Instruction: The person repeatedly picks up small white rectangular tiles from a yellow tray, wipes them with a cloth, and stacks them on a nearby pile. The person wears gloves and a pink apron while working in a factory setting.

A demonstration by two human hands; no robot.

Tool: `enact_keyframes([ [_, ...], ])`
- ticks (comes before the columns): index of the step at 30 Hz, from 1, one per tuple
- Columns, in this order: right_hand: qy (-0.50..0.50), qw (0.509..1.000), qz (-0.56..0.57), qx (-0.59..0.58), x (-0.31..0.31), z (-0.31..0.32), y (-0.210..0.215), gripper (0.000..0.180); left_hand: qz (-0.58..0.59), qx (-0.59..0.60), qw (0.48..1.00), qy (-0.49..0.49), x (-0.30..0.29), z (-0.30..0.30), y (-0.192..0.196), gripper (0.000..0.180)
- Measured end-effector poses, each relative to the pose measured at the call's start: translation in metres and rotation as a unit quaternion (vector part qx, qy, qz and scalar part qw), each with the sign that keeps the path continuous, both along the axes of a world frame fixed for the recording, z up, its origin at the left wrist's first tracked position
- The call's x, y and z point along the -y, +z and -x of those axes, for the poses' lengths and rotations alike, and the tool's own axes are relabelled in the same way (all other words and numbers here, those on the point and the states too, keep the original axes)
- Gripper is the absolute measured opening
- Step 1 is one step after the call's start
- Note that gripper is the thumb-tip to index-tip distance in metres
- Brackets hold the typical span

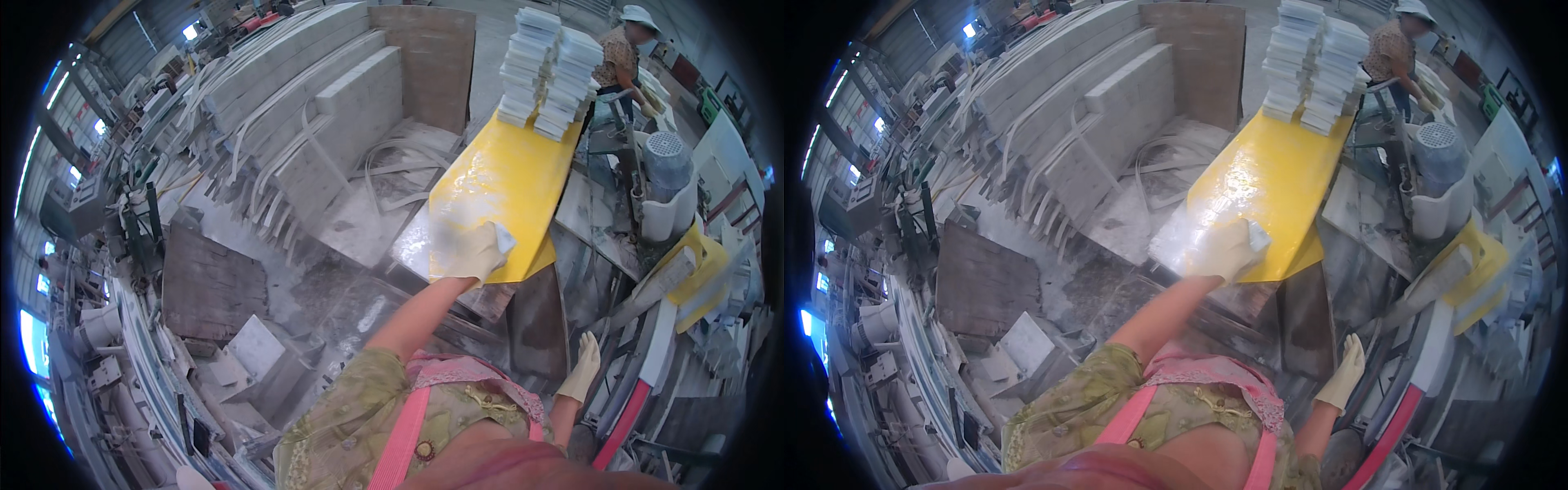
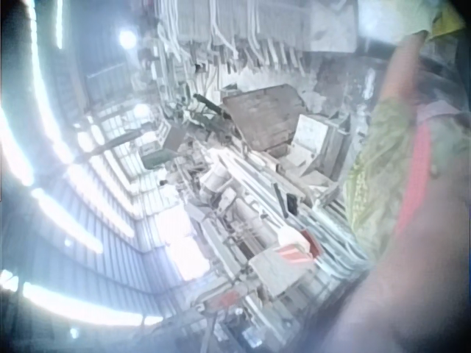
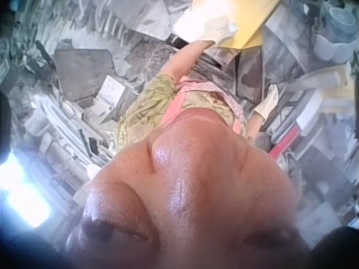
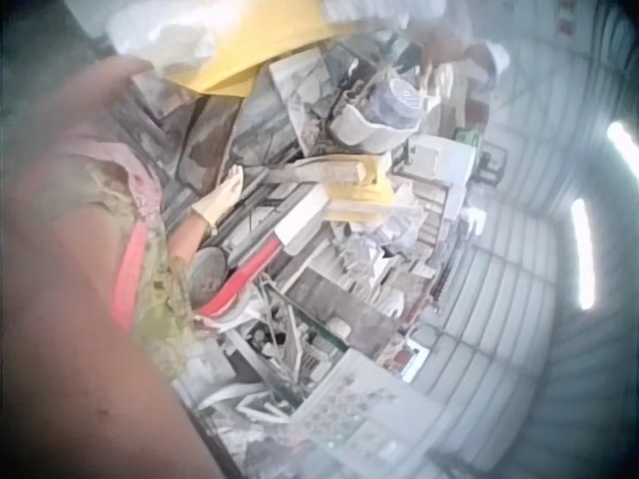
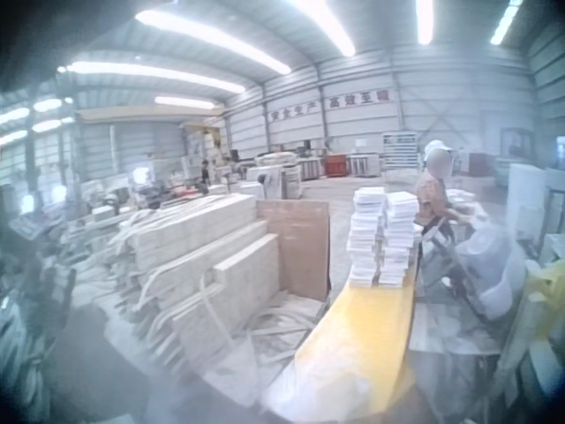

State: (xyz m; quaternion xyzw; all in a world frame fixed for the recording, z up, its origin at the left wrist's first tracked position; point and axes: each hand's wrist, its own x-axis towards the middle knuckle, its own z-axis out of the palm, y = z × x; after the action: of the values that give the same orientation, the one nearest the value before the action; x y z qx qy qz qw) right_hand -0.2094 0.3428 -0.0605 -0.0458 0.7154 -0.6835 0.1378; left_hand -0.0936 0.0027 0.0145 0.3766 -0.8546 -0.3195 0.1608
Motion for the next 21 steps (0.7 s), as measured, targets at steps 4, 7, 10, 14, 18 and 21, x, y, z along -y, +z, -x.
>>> enact_keyframes([
  [4,-0.001,0.999,-0.021,-0.039,-0.016,0.028,-0.004,0.043,0.048,-0.002,0.999,-0.013,-0.003,-0.004,-0.001,0.048],
  [7,-0.018,0.997,-0.031,-0.075,-0.045,0.053,-0.013,0.042,0.108,0.020,0.993,-0.044,-0.003,-0.003,-0.002,0.048],
  [10,-0.056,0.978,-0.124,-0.156,-0.086,0.081,-0.019,0.042,0.042,0.051,0.998,0.020,-0.003,0.003,-0.002,0.052],
  [14,-0.083,0.890,-0.346,-0.286,-0.142,0.137,-0.020,0.048,0.070,0.132,0.989,0.014,0.008,0.012,-0.004,0.059],
  [18,-0.099,0.740,-0.593,-0.300,-0.165,0.192,-0.030,0.065,0.123,0.190,0.974,-0.005,0.018,0.011,-0.014,0.068],
  [21,-0.033,0.734,-0.614,-0.290,-0.167,0.200,-0.044,0.078,0.110,0.212,0.971,0.012,0.028,0.012,-0.021,0.086],
])
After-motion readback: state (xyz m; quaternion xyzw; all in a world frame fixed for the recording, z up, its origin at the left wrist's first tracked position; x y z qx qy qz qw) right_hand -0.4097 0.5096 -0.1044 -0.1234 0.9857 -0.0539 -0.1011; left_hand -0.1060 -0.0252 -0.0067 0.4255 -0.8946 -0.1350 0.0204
